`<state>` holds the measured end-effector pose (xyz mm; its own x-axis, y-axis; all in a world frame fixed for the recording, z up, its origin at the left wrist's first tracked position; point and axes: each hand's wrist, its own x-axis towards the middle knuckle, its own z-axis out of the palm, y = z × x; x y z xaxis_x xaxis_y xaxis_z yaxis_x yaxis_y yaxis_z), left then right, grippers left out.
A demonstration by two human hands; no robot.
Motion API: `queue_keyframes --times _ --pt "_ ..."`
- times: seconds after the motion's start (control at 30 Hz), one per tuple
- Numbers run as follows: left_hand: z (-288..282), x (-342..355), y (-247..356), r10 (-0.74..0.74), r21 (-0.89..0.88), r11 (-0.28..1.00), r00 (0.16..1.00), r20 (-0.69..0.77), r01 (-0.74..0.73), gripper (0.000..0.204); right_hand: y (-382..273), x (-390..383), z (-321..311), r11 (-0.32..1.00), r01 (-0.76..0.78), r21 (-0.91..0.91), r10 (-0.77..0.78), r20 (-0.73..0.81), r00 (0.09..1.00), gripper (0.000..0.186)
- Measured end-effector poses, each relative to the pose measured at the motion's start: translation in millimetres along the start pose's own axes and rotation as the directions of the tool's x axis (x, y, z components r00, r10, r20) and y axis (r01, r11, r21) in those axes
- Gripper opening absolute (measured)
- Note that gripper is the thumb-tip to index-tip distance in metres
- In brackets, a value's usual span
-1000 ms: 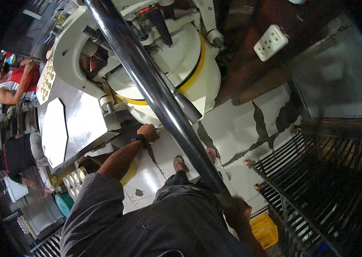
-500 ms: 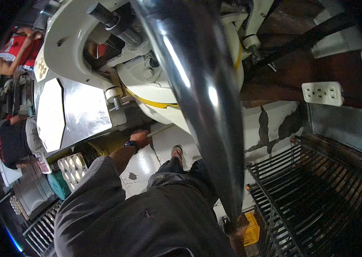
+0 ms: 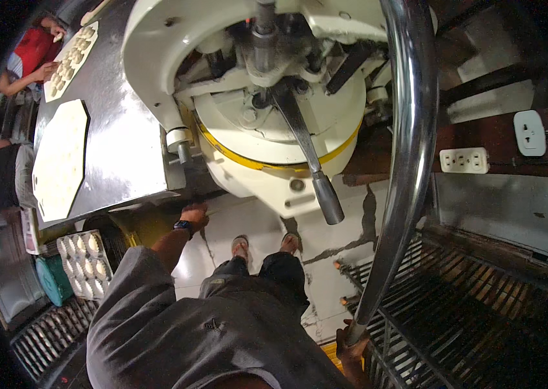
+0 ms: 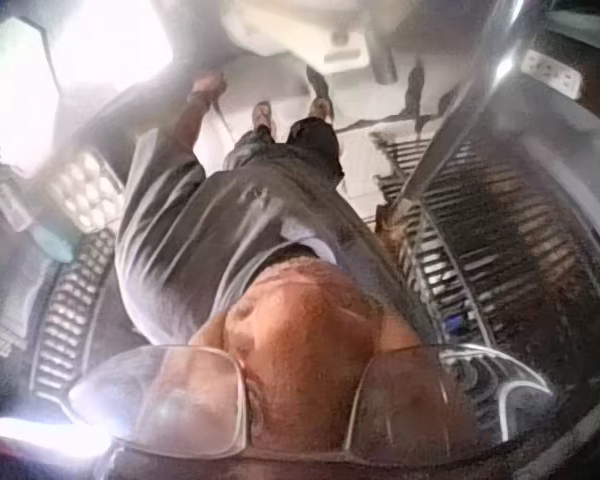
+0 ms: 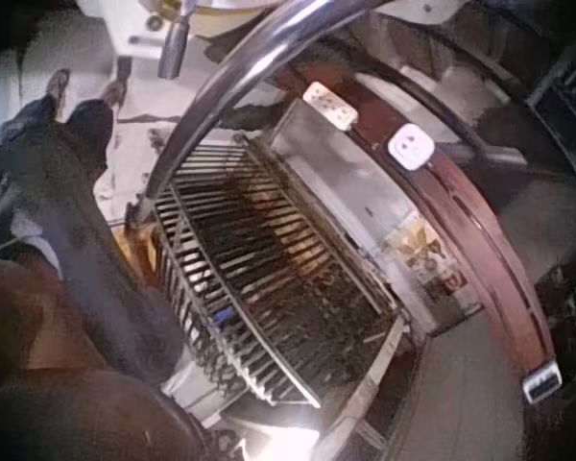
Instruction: The person places portions of dough onto a tray by hand, uses a mechanical dough divider to shape the dough, and transfers the shaped dough pieces into individual paper liners on a baking sheet before sliding the sheet onto a cooling rack.
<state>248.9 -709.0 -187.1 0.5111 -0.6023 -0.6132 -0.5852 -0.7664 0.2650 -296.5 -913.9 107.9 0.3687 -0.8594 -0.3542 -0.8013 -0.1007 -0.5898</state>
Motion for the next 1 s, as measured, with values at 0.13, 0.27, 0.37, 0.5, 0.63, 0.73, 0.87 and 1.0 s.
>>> queue_keyframes --times 0.13,0.27,0.37,0.5,0.63,0.73,0.87,1.0 --pt "-10 -7 12 -0.023 0.058 0.998 0.999 -0.032 0.025 0.036 -9 2 -1 0.872 -0.301 0.386 0.285 0.101 0.953 0.021" --pt "-7 -3 14 -0.019 0.037 0.999 1.000 0.014 0.019 0.036 19 6 -4 0.970 -0.056 0.237 0.035 0.092 0.995 0.018" --pt "-8 2 15 -0.025 0.055 0.998 0.999 0.038 0.023 0.034 49 -1 0 0.994 0.029 0.103 -0.031 0.014 0.999 0.018" --pt "12 4 2 0.043 0.053 0.998 0.987 -0.153 -0.035 0.039 2 2 -10 0.999 -0.024 -0.031 0.026 0.068 0.997 0.019" --pt "-10 -1 10 -0.033 0.059 0.998 0.999 0.029 0.031 0.043 -27 7 -1 0.954 0.290 0.072 -0.286 -0.066 0.956 0.028" --pt "-5 1 9 -0.038 0.040 0.998 0.998 -0.048 0.040 0.046 -29 4 -12 0.985 0.171 0.015 -0.171 0.024 0.985 0.027" --pt "5 -5 7 0.000 0.070 0.997 0.985 -0.174 0.012 0.046 -16 -2 -7 0.996 -0.041 0.076 0.038 0.036 0.999 0.027" --pt "-4 2 10 0.043 0.054 0.998 0.989 -0.140 -0.035 0.045 -28 5 -14 0.988 -0.114 0.107 0.107 0.075 0.991 0.027"
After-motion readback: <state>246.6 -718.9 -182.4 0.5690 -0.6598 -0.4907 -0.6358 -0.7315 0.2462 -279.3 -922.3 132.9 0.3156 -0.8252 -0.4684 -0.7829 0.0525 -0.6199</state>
